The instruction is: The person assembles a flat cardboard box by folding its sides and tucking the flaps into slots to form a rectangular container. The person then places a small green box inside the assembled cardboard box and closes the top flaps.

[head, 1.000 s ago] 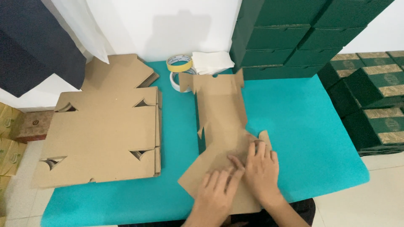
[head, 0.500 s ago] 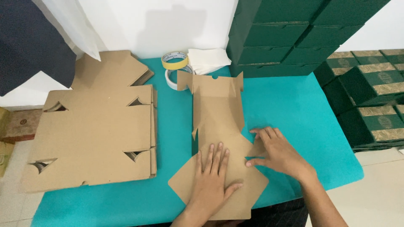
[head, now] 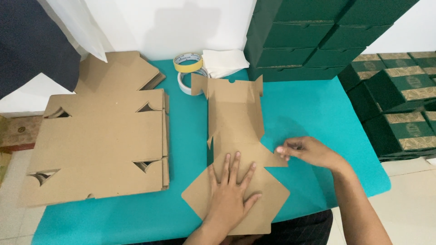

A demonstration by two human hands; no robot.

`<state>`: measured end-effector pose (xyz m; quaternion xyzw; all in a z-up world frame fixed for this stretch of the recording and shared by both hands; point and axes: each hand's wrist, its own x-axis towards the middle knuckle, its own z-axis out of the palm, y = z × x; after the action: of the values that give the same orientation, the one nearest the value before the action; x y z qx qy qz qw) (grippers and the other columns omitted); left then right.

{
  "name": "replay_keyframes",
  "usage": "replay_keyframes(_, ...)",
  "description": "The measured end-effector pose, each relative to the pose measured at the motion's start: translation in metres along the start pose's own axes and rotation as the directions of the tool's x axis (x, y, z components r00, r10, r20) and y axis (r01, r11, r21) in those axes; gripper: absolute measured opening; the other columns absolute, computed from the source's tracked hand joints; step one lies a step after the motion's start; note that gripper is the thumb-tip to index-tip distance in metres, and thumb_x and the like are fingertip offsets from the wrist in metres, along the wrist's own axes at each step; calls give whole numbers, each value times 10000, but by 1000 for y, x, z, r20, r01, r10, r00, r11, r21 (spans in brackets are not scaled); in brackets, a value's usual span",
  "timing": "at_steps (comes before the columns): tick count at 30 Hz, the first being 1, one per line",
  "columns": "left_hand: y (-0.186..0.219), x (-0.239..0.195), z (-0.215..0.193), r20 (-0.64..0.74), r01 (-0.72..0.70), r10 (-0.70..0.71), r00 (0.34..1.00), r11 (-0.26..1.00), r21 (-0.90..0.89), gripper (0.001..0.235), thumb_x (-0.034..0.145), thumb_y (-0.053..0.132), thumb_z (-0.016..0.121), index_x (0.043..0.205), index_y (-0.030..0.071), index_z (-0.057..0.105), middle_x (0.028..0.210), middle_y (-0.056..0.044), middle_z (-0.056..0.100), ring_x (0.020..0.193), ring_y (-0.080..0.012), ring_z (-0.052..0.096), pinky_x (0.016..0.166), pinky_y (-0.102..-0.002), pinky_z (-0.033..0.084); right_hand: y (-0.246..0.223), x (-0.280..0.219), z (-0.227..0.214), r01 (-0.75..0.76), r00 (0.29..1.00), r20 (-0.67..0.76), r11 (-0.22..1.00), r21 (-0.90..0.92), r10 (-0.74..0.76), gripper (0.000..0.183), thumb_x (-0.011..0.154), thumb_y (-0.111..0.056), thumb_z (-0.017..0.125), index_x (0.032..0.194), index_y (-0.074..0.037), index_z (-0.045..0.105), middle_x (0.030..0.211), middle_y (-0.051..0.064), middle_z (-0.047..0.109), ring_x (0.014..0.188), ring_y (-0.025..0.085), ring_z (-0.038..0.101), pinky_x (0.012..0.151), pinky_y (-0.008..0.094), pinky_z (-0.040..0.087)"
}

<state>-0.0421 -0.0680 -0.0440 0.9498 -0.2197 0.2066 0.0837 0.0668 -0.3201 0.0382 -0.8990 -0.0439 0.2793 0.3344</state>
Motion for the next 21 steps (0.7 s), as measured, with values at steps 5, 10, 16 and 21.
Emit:
replay_keyframes(5, 7, 6, -1, 11, 16, -15, 1000, 999, -52, 754, 876, 667, 500, 1503, 277, 349, 1542, -208, 260, 1426, -455, 218, 1079, -733, 224, 20, -10, 23, 129, 957, -265, 991, 30, -116, 311, 918, -362, 575, 1060, -148, 751, 1010, 19, 703, 961, 162, 638, 806, 317, 511)
replay_keyframes(10, 11, 5, 5, 27, -14, 14, 1000, 1000, 15, 889, 806, 726, 482, 1512, 207, 336, 1533, -293, 274, 1413, -521, 231, 1121, -722, 192, -16, -33, 34, 300, 867, -235, 838, -456, -439, 452, 908, -400, 603, 1312, -203, 548, 1356, 81, 507, 1271, 288, 491, 1025, 452, 410)
replay_keyframes(16, 10, 3, 4, -31, 6, -7, 1000, 1000, -7, 845, 864, 730, 460, 1527, 226, 321, 1565, -253, 225, 1446, -461, 190, 1118, -705, 177, 4, -1, 21, 39, 990, -110, 907, -419, -93, 969, 621, -488, 926, 1395, -203, 418, 1328, 64, 426, 1271, 299, 414, 923, 423, 457)
replay_keyframes(21, 12, 2, 14, -75, 27, -26, 997, 999, 22, 857, 846, 748, 440, 1529, 246, 311, 1589, -244, 195, 1459, -460, 170, 1122, -697, 151, -5, 7, 8, 58, 998, 55, 889, -453, -37, 815, 660, -546, 906, 1227, -216, 421, 1285, -1, 445, 1130, 231, 428, 873, 398, 475)
